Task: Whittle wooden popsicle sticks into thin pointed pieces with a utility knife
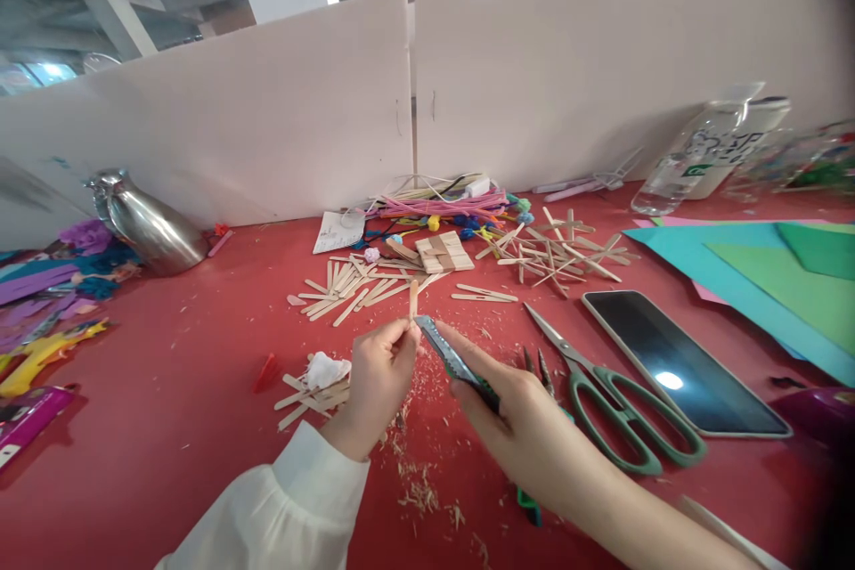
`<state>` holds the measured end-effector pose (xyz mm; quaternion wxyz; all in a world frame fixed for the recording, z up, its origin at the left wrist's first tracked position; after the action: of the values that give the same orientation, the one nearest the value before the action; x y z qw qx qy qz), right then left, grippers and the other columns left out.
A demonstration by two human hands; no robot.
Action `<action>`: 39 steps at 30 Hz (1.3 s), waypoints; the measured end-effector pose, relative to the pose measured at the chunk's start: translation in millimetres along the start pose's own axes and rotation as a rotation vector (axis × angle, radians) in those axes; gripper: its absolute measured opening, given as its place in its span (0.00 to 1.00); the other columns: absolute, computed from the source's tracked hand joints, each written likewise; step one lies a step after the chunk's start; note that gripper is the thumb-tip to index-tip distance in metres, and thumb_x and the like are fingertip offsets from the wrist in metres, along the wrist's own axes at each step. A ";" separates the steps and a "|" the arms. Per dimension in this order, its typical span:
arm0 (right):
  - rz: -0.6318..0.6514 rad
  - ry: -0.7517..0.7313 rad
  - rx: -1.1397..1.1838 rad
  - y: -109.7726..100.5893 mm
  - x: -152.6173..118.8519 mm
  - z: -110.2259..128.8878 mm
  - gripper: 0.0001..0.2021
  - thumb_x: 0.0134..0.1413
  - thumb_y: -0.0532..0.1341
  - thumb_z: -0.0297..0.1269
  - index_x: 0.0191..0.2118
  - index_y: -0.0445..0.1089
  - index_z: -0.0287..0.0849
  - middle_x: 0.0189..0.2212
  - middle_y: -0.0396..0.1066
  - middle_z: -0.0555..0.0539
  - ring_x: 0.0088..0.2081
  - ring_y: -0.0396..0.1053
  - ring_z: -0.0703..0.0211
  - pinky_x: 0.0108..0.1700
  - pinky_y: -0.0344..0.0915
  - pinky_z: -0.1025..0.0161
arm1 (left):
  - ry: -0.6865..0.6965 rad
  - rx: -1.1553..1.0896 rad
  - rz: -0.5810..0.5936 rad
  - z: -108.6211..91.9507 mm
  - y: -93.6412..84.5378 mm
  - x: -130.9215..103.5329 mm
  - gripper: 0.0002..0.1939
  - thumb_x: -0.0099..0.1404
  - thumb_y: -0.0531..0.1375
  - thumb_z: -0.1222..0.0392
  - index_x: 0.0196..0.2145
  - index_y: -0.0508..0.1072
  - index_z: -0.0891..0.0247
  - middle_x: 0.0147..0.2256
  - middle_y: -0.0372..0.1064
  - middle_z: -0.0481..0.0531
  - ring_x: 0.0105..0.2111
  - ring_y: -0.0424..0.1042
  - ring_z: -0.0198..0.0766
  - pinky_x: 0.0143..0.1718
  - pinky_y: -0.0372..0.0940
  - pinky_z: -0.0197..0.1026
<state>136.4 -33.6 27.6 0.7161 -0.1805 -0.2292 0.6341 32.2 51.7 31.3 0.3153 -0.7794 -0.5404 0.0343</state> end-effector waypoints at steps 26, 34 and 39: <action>-0.067 -0.087 -0.080 -3.2 0.7 3.8 0.27 0.54 0.48 0.29 0.61 0.53 0.42 0.33 0.72 0.46 0.29 0.68 0.62 0.25 0.62 0.68 | -0.079 -0.187 0.059 13.9 12.3 -0.4 0.14 0.63 0.52 0.54 0.23 0.67 0.64 0.22 0.68 0.48 0.25 0.70 0.34 0.30 0.62 0.33; -0.071 -0.156 -0.107 -4.1 -0.5 8.6 0.27 0.55 0.47 0.29 0.62 0.52 0.42 0.39 0.73 0.43 0.27 0.68 0.63 0.29 0.66 0.64 | -0.170 -0.338 0.081 14.2 13.9 0.2 0.13 0.61 0.54 0.55 0.22 0.66 0.65 0.20 0.67 0.48 0.24 0.69 0.34 0.30 0.65 0.34; -0.073 -0.192 -0.158 -4.7 -0.9 10.8 0.27 0.54 0.46 0.28 0.61 0.52 0.42 0.42 0.72 0.42 0.28 0.70 0.62 0.28 0.67 0.63 | -0.195 -0.382 0.103 11.5 13.1 -0.4 0.14 0.60 0.55 0.55 0.21 0.66 0.65 0.19 0.67 0.48 0.22 0.69 0.33 0.29 0.66 0.34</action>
<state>134.2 -35.4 39.0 0.6970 -0.1662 -0.3524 0.6020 38.3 53.8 15.1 0.1058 -0.8445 -0.5244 0.0226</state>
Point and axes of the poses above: each hand's wrist, its own x-axis towards the middle knuckle, its own y-axis out of the palm, z = x × y, the point moved 7 cm from there along x, towards the middle knuckle
